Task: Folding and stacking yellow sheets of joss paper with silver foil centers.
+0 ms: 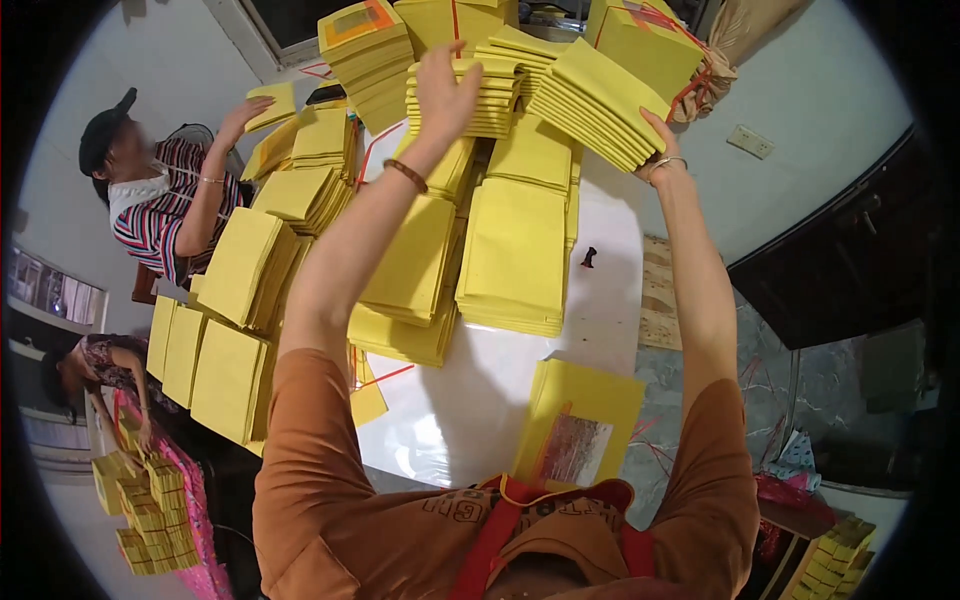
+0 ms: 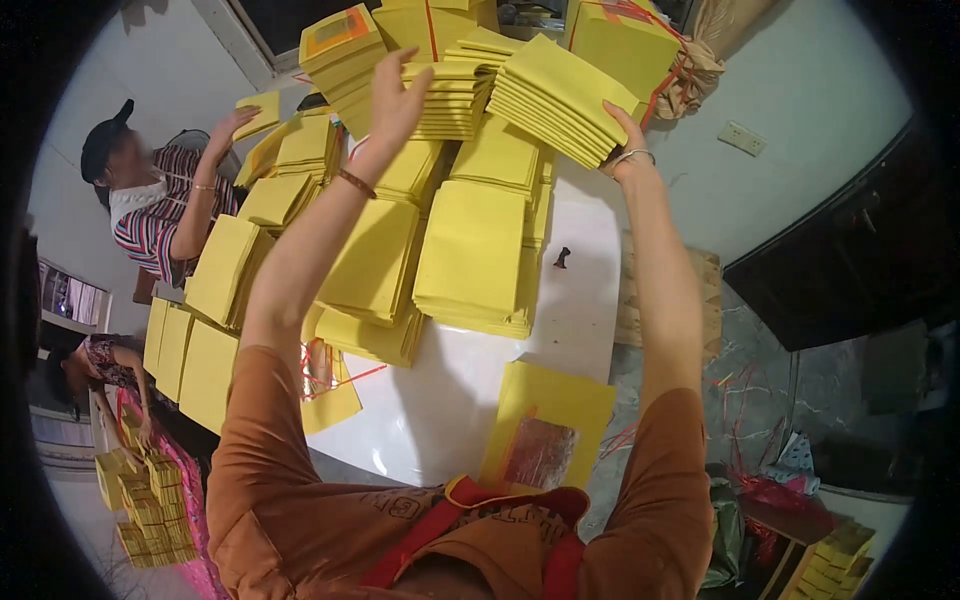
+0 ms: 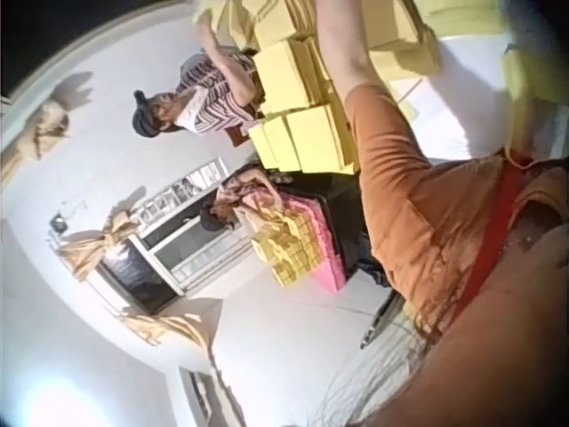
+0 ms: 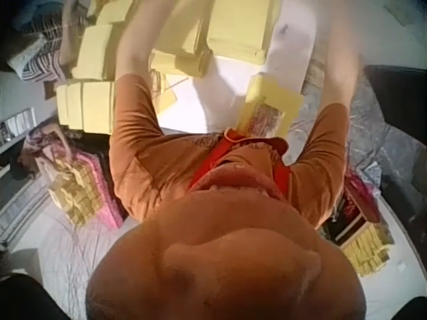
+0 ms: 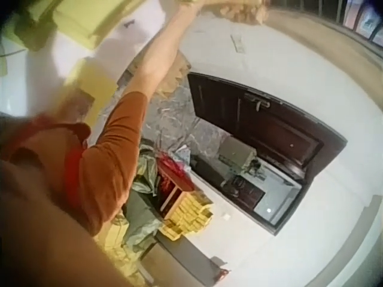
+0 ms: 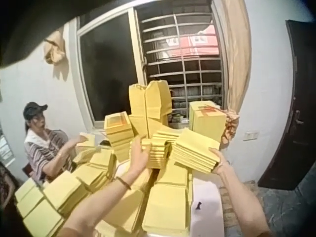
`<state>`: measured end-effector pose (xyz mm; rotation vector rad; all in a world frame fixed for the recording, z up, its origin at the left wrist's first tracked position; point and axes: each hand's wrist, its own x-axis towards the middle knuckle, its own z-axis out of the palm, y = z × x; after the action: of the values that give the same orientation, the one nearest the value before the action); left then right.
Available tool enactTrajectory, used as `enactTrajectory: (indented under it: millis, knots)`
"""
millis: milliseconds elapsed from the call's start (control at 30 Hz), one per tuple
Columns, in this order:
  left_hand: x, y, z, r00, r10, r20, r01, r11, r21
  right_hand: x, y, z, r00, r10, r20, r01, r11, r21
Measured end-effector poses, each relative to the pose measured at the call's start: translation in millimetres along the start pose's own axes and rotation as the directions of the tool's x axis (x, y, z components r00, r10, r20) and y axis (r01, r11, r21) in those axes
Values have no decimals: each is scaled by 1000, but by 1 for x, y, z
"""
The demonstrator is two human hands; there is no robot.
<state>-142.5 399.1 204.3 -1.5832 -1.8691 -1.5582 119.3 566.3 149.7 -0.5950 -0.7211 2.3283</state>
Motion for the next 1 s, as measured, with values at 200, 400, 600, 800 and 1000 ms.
enactTrajectory:
  millis: [200,400,600,800,1000]
  knots:
    - [32,-49,-6,994,58,93,-81,960,267,23,17,12,986,37,-162,-18,993,115]
    - [25,-66,9,912,-239,333,67,889,453,34,21,13,982,52,-180,-39,997,71]
    - [18,-83,13,896,-308,321,179,910,374,54,12,7,979,101,-179,-118,989,-88]
    - [42,-124,-7,869,-432,243,426,901,78,61,17,6,960,142,-240,-169,981,-95]
    - [41,-107,-32,483,-753,448,821,567,68,57,11,-1,957,130,-261,-170,976,-137]
